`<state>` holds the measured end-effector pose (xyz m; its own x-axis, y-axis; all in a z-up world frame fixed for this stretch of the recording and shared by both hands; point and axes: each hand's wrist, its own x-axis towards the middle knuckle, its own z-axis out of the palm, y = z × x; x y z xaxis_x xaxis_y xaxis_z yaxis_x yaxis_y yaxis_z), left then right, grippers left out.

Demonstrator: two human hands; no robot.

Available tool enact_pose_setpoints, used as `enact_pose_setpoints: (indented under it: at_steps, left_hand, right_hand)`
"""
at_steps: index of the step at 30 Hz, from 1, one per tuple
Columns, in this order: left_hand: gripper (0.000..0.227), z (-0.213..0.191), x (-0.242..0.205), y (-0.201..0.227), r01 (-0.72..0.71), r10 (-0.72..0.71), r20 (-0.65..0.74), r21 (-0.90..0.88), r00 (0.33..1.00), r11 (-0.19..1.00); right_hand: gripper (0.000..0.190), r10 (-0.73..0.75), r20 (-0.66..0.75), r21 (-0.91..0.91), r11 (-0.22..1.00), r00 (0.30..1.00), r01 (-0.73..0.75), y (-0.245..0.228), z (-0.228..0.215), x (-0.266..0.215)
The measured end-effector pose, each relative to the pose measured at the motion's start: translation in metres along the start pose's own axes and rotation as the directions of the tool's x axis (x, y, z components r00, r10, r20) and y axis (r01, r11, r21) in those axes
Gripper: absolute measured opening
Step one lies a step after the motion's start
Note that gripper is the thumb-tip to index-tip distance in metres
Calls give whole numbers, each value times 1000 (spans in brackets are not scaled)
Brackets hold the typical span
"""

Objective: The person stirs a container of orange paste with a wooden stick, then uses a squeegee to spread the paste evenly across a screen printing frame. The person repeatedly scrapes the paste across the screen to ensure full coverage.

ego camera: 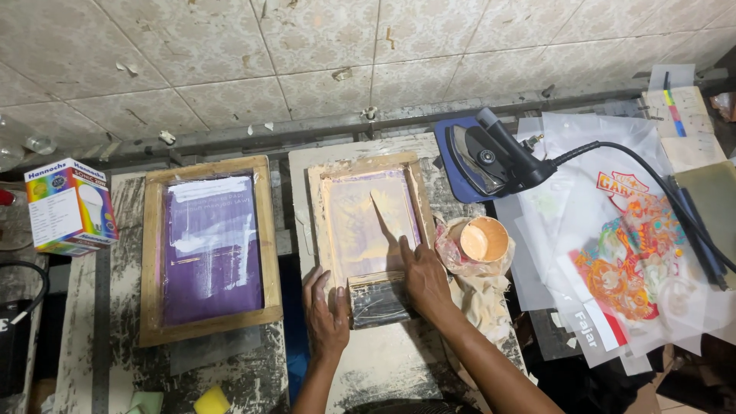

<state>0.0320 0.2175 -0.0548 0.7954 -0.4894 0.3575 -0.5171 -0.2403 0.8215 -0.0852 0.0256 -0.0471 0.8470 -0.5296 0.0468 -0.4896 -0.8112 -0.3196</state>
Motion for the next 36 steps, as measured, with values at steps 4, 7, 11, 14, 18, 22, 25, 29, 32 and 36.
enact_pose_setpoints:
  at_steps: [4,7,11,14,18,22,25,29,32,36]
  left_hand:
    - [43,-1,-2,-2,21,-21,25,3,999,1000]
    - [44,0,-1,-2,45,-45,28,-1,999,999]
    - [44,2,-1,-2,35,-36,7,8,999,999]
    - [43,3,-1,-2,23,-23,4,8,1000,1000]
    - [47,0,-1,-1,68,-68,43,5,997,998]
    - [44,0,0,-1,65,-64,58,-10,996,998]
    - [44,2,-3,-3,48,-48,39,4,998,999]
    - [43,5,-5,-7,26,-25,17,-62,1000,998]
    - [41,2,-2,-4,0,0,-15,-3,1000,1000]
    - [50,-2,13,25,29,-31,-41,-54,999,998]
  right_hand:
    - [78,-19,35,-97,995,999,22,13,13,0]
    - [70,13,184,-69,998,983,-1,12,-7,6]
    - [71,154,467,13,983,871,-181,-2,-46,16]
    - [70,197,550,-24,975,812,-220,-8,-62,16]
    - [75,173,567,-92,985,805,-147,4,-50,17]
    - [71,154,574,-90,988,804,-125,-4,-71,13]
    - [71,210,660,-80,974,721,-211,-19,-103,7]
    - [56,239,581,74,936,778,-343,-38,-159,-15]
    - [43,183,412,252,918,892,-305,-33,-192,-46]
    - [40,115,67,397,908,991,-132,-2,-236,-99]
